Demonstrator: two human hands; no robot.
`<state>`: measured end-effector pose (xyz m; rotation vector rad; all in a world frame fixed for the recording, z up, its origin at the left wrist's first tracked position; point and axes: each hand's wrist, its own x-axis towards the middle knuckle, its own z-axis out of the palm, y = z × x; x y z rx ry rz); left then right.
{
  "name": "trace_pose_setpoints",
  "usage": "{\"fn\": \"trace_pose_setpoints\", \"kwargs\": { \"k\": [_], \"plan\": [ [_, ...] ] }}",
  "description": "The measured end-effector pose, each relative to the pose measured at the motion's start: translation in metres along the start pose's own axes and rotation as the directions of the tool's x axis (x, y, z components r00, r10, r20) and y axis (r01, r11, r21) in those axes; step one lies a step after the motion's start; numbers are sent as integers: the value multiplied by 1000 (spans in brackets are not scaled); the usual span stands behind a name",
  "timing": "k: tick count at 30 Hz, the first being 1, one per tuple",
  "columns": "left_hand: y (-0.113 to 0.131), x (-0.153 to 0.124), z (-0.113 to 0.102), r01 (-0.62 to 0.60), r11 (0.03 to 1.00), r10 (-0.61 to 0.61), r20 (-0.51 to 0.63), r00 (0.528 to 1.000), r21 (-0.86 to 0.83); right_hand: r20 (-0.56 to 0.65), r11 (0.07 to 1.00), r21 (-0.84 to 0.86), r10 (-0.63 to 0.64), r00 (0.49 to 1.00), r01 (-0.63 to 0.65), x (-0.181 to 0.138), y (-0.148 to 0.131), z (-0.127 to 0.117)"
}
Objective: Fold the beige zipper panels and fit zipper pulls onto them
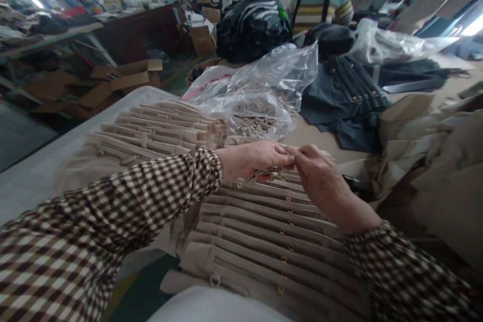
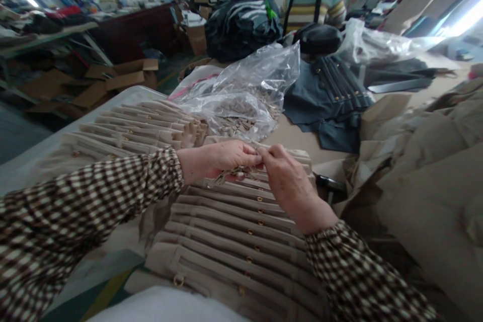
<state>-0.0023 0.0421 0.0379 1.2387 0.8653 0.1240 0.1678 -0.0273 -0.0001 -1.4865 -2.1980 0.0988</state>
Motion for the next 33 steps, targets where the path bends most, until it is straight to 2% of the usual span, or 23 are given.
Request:
{"fn": "trace_pose_setpoints", "kwargs": {
  "k": [3,5,7,9,11,14,18,22,28,33],
  "plan": [
    [0,-2,1,42,999,-41,-9,999,20,54,998,-13,65,996,-64,-3,-8,2],
    [1,-3,1,30,994,-27,-29,999,103,72,991,75,104,992,-110,-4,-10,4],
    [4,-3,-1,7,966,11,-68,998,260,98,967,205,137,986,-154,-5,-7,6],
    [7,-2,-3,-3,883,56,-99,993,470,160,912,339,184,970,-229,-5,0,8],
    [10,0,-5,3,746,89,-104,991,666,238,852,413,241,941,-323,-6,9,10],
    [12,5,-4,11,578,100,-85,991,816,278,851,365,288,917,-378,-8,16,14],
    [10,10,1,-11,481,101,-43,994,877,287,902,241,287,914,-359,-11,16,18],
    [8,13,3,-31,452,113,-23,993,892,320,928,144,284,904,-343,-12,15,19],
    [11,10,7,-19,327,82,-8,997,945,392,954,93,227,891,-284,-6,13,17],
    [10,9,7,-8,307,98,-23,995,952,401,962,56,224,888,-268,-3,12,20]
  ]
}}
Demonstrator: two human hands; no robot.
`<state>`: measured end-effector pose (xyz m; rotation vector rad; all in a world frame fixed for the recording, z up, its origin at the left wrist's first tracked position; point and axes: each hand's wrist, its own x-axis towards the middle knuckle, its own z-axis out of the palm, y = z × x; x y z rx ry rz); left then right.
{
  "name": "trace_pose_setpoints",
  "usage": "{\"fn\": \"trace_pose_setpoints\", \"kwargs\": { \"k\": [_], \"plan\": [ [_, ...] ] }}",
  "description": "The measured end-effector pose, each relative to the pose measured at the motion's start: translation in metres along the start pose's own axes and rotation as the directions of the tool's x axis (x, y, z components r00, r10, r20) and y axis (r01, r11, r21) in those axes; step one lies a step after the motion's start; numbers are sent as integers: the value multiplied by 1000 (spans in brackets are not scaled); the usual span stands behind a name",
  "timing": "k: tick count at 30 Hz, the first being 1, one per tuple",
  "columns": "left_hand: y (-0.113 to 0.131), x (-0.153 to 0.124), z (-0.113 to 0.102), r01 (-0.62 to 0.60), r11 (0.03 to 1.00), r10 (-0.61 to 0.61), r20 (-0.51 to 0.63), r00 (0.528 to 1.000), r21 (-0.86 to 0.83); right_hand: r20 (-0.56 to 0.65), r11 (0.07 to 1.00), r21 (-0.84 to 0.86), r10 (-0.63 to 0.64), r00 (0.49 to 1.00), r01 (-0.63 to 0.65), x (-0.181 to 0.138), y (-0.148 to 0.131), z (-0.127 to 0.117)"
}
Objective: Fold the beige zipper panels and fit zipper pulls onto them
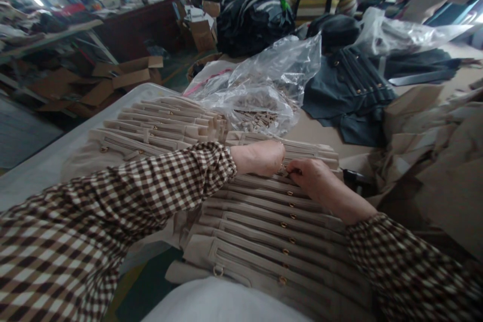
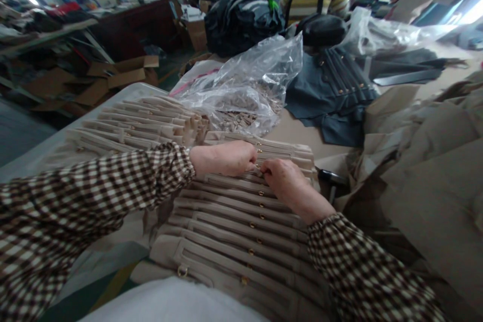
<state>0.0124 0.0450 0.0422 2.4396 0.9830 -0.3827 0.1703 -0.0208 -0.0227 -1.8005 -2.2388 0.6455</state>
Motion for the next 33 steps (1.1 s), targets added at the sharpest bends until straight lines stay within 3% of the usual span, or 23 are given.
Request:
{"fn": "trace_pose_setpoints", "kwargs": {
  "k": [6,11,15,19,22,26,29,33],
  "plan": [
    [-10,2,7,16,998,-17,-24,1000,-60,-11,996,-83,37,999,-37,1,-3,4],
    [-17,-3,6,33,990,-40,-48,998,-134,-28,998,-42,39,999,-40,0,-6,0],
    [-18,-11,-4,28,973,-48,-80,996,-230,-210,987,161,21,977,13,-5,-12,-1],
    [-13,-22,-12,49,840,-122,-98,988,-541,-266,843,528,52,962,101,-10,-26,4],
    [-5,-26,-10,86,693,-183,-60,981,-716,-205,638,766,127,970,78,-10,-36,4],
    [0,-23,2,1,565,-100,-67,993,-825,-136,375,926,229,964,41,-3,-43,-1],
    [-2,-20,9,-44,520,-73,-96,993,-853,-136,342,939,249,959,44,1,-40,-4],
    [-4,-25,8,-4,590,-90,-71,993,-807,-112,424,906,250,962,-5,-5,-33,-10]
  ]
}}
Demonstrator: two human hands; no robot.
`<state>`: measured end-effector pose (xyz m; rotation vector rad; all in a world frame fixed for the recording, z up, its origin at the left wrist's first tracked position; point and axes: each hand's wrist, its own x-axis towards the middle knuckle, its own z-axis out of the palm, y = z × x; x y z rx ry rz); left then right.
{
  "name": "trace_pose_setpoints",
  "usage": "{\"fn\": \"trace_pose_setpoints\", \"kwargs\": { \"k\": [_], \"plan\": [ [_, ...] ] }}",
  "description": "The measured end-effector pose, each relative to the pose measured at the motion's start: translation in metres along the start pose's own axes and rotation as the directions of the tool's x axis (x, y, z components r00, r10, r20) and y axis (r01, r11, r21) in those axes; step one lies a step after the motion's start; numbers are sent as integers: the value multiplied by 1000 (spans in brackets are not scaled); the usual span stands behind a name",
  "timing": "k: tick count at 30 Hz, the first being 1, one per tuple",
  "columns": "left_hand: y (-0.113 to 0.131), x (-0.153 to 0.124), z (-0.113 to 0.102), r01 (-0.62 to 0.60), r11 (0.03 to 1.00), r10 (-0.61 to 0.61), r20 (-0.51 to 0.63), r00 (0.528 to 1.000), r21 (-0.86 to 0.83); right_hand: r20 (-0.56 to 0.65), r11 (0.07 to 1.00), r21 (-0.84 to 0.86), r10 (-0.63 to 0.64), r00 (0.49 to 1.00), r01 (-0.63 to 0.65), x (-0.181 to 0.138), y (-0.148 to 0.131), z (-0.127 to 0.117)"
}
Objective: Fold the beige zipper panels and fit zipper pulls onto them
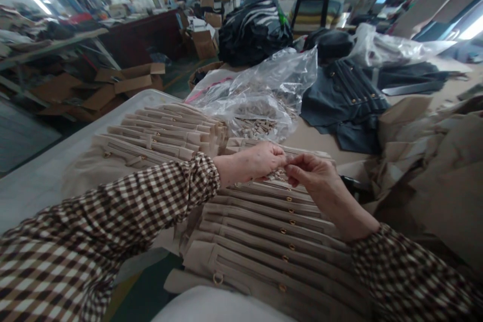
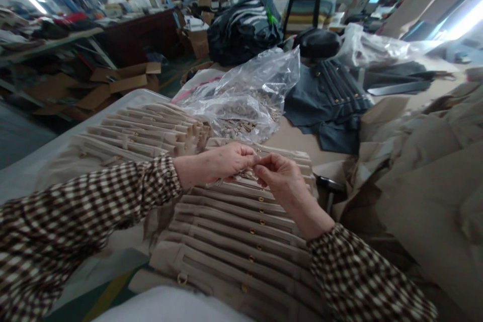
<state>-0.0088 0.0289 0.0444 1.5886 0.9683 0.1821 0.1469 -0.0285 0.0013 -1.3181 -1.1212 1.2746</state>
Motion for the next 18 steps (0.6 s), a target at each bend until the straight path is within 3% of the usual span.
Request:
{"fn": "trace_pose_setpoints", "kwargs": {
  "k": [4,8,11,13,15,18],
  "plan": [
    [4,-6,-3,51,994,-56,46,997,102,7,999,-41,27,1000,-27,-9,-1,-11],
    [0,1,-1,-35,941,-1,105,995,337,64,973,-226,72,995,-56,-16,9,-16],
    [-1,9,3,-89,826,30,114,993,556,44,841,-540,-3,999,27,-16,20,-22],
    [1,13,6,-79,755,4,116,993,651,102,720,-683,-70,992,121,-15,24,-27],
    [5,14,8,-84,704,-17,134,991,705,162,624,-760,-90,983,183,-14,26,-31],
    [10,15,11,-116,623,-15,161,987,774,177,541,-823,-47,983,174,-12,25,-32]
  ]
}}
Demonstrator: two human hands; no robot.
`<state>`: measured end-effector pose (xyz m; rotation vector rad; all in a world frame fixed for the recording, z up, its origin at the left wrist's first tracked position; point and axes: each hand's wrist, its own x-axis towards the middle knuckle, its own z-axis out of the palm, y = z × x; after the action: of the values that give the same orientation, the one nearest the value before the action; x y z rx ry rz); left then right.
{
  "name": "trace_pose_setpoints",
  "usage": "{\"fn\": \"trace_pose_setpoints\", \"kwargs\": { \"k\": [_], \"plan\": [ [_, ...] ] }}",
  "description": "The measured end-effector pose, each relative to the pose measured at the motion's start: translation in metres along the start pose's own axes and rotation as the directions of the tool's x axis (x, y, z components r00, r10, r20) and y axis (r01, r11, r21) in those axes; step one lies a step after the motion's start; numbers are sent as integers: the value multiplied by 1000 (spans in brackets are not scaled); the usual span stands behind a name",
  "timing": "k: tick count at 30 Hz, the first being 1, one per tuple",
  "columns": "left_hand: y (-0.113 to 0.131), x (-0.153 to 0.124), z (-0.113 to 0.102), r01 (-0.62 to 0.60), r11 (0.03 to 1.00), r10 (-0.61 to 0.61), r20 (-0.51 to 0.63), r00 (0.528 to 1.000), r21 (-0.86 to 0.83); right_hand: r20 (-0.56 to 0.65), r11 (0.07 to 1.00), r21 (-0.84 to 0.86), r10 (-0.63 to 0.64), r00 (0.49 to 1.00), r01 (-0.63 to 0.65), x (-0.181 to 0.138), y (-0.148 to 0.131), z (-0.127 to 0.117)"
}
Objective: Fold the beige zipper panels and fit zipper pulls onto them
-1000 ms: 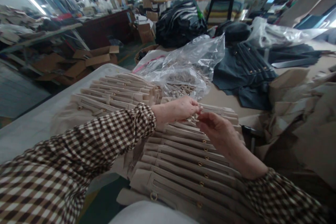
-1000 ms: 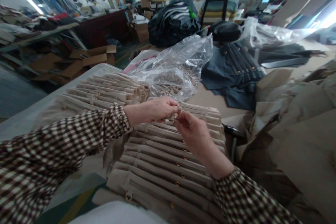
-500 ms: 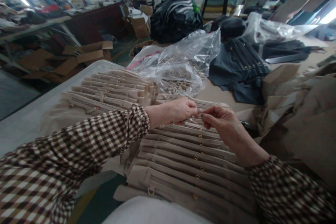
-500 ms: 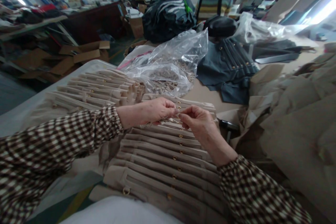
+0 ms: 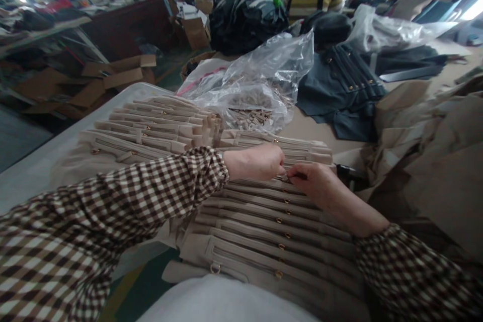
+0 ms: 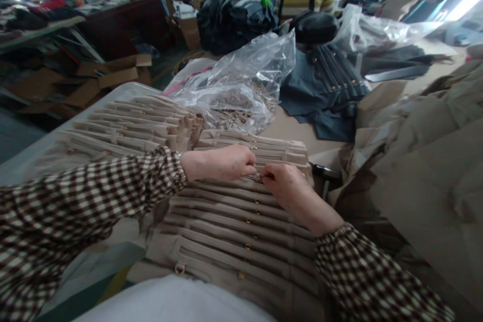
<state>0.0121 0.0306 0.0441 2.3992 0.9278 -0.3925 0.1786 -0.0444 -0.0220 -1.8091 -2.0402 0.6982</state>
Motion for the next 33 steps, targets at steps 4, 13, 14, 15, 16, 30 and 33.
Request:
{"fn": "trace_pose_setpoints", "kwargs": {
  "k": [4,13,14,15,16,30,33],
  "plan": [
    [5,3,3,-2,993,2,6,1000,121,45,999,-38,22,999,-21,2,0,3],
    [0,10,13,16,989,-10,-42,999,147,31,994,-87,64,997,-62,4,4,9],
    [0,9,13,17,987,-10,-43,999,159,28,993,-94,67,997,-64,5,3,9],
    [0,9,13,19,986,-12,-41,999,168,28,992,-109,65,998,-61,5,2,9],
    [-1,9,13,21,984,-15,-39,999,174,28,990,-129,59,998,-55,5,0,8],
    [-25,-20,0,-6,730,-81,-96,992,-684,-131,943,333,50,990,-4,2,-12,-5],
    [-23,-30,2,-70,433,-50,-102,994,-899,17,681,730,75,997,-63,0,-28,-2]
  ]
}}
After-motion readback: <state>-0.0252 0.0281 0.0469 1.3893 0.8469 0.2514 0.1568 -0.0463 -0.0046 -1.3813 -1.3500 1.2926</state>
